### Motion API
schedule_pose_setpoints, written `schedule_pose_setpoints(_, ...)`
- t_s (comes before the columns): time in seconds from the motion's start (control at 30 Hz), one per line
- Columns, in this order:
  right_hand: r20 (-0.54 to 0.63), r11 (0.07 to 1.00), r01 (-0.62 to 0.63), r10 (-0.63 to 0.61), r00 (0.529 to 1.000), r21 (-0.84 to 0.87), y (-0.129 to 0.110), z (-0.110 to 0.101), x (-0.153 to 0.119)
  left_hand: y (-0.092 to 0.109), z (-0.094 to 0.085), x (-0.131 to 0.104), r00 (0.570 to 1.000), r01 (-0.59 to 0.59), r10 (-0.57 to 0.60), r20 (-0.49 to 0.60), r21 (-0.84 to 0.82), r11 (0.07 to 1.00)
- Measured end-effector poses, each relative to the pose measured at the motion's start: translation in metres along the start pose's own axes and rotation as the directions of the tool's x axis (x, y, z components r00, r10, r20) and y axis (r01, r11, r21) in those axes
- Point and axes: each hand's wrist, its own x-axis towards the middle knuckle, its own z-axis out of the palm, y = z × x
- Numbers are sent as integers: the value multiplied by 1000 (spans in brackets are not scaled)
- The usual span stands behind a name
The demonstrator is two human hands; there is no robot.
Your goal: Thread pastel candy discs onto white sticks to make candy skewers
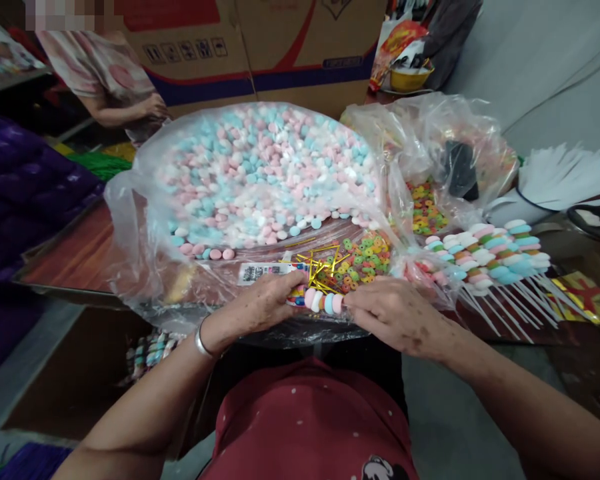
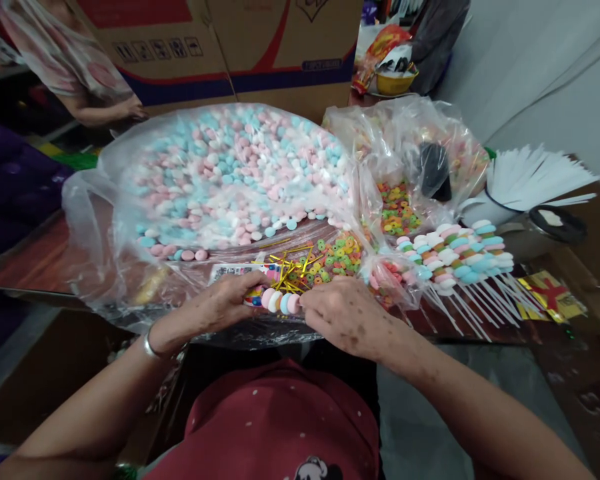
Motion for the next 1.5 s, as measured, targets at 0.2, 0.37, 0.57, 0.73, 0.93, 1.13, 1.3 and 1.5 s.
schedule_pose_setpoints(0.2, 169, 921, -214, 166, 972, 327, 2, 6, 7, 4, 3, 0, 992, -117, 110, 64, 123, 985)
schedule_pose_setpoints(0.37, 69, 833, -296, 299, 952, 468, -2, 33, 12, 8, 6, 8, 974, -206, 179, 142, 215, 954)
schedule_pose_setpoints(0.57, -175, 810, -199, 346, 922, 552, -8, 54, 14, 28, -11, 24, 967, -253, 246, 71, 415, 874)
schedule_pose_setpoints(0.73, -141, 518, -179, 520, 843, 837, -3, 52, 17, 44, -23, 12, 793, -359, 497, -354, 388, 849)
schedule_pose_setpoints(0.93, -3, 34, -18, 544, 839, 999, -8, 68, 24, 25, 17, 6, 494, -319, -396, -774, -584, 746)
schedule_pose_setpoints(1.13, 163, -102, -132, 433, 887, 986, -27, 84, 31, 29, 9, 39, 725, -400, -541, -427, -900, 175)
schedule_pose_setpoints(1.3, 12, 146, -103, 522, 853, 984, -27, 91, 27, 34, 8, 49, 744, -381, -586, -320, -924, 22)
schedule_pose_setpoints(1.5, -529, 919, -228, 373, 762, 321, -18, 89, 18, 23, 22, 49, 701, -390, -674, -233, -917, -88)
